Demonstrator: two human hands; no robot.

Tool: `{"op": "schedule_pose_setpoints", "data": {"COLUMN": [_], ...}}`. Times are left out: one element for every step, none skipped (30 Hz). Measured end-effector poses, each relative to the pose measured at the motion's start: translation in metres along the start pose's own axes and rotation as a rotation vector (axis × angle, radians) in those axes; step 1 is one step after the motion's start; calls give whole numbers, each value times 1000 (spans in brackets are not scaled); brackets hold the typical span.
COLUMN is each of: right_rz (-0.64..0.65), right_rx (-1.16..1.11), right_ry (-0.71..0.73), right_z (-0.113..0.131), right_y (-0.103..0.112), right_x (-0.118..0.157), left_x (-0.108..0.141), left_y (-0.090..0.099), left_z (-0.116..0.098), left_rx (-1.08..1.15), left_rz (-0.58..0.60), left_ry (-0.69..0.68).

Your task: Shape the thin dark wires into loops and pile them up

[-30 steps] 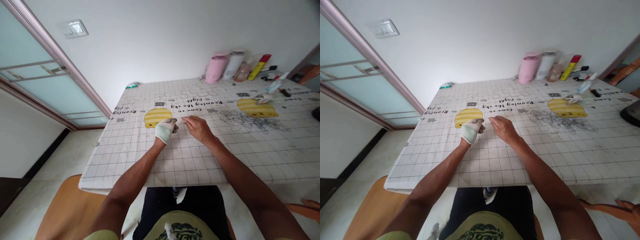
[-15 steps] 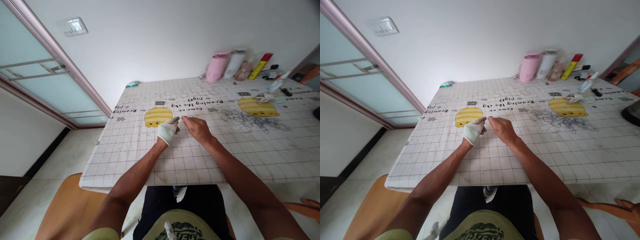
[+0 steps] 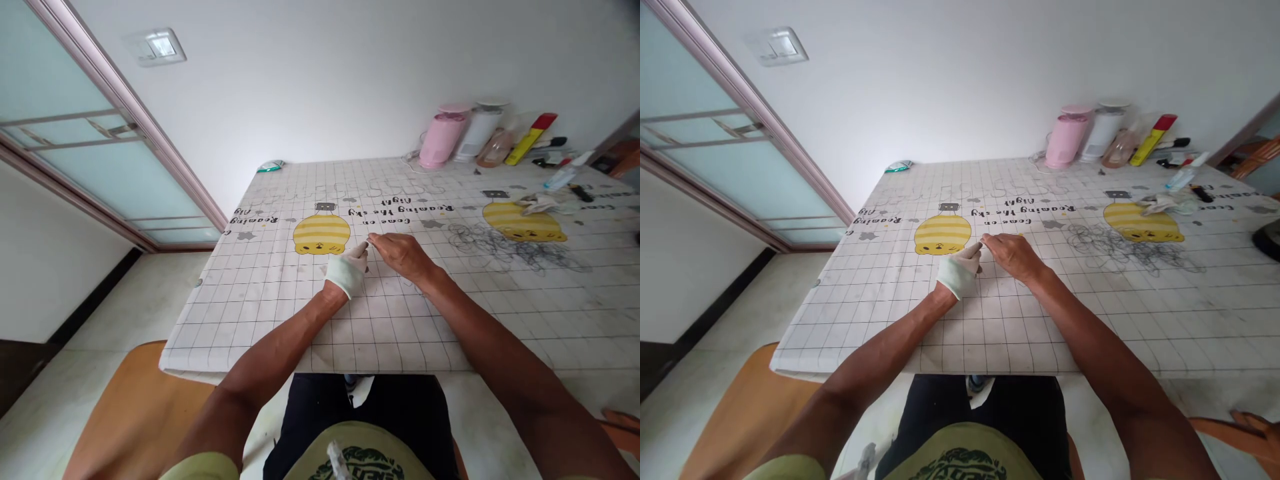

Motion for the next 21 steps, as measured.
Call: {"op": "schedule_pose_setpoints", "data": {"right_rz": [11, 15, 13, 3, -15, -35, -55, -74, -90, -99, -105, -108, -111, -112, -111, -110, -107, -100, -90, -78, -70], "right_rx": [-40, -87, -134, -177, -215, -247, -272, -289, -301, -311, -321, -332, -348, -371, -402, -441, -487, -538, -592, -646, -698], "right_ry": [-10, -27, -53, -85, -120, -156, -185, -203, -212, -213, -207, -197, -191, -194, -208, -235, -270, -309, -346, -380, -412], "right_z": [-1, -1, -2, -2, -3, -5, -6, -7, -8, -8, -7, -5, -3, 0, 2, 5, 8, 10, 12, 14, 14], "right_y": [2, 5, 9, 13, 17, 20, 22, 23, 23, 22, 21, 20, 19, 19, 19, 19, 19, 19, 18, 17, 15], "right_x": [-2, -3, -4, -4, -3, -2, 0, 3, 5, 7, 8, 9, 9, 8, 7, 6, 4, 1, -1, -3, -5], "left_x": [0, 0, -1, -1, -2, -3, -3, -4, -5, -5, -6, -6, -7, -7, -8, -8, -9, -9, -9, -8, -7], "left_y": [1, 2, 4, 5, 7, 9, 10, 11, 11, 11, 11, 11, 10, 9, 8, 7, 5, 4, 2, 1, 0], "left_z": [-1, -2, -3, -4, -4, -4, -4, -4, -4, -3, -3, -2, -1, 0, 1, 2, 2, 2, 2, 1, 0], "left_rx": [12, 39, 75, 117, 158, 189, 210, 220, 226, 229, 231, 234, 236, 237, 234, 227, 219, 208, 200, 195, 195], "left_rz": [-1, -7, -17, -32, -51, -71, -88, -97, -101, -105, -107, -107, -106, -104, -98, -89, -77, -64, -49, -34, -22], "left_ry": [1, 10, 25, 43, 61, 76, 84, 83, 81, 80, 78, 75, 72, 69, 65, 57, 46, 31, 12, -5, -15]}}
Point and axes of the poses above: each hand's wrist, its own x-axis away from the middle knuckle, its own y-axis out of the back of the hand, z = x × y, the point moved 3 cm from there along -x, towards the middle knuckle, and after that the axes turned 9 degrees about -y, right-handed, at the moved point
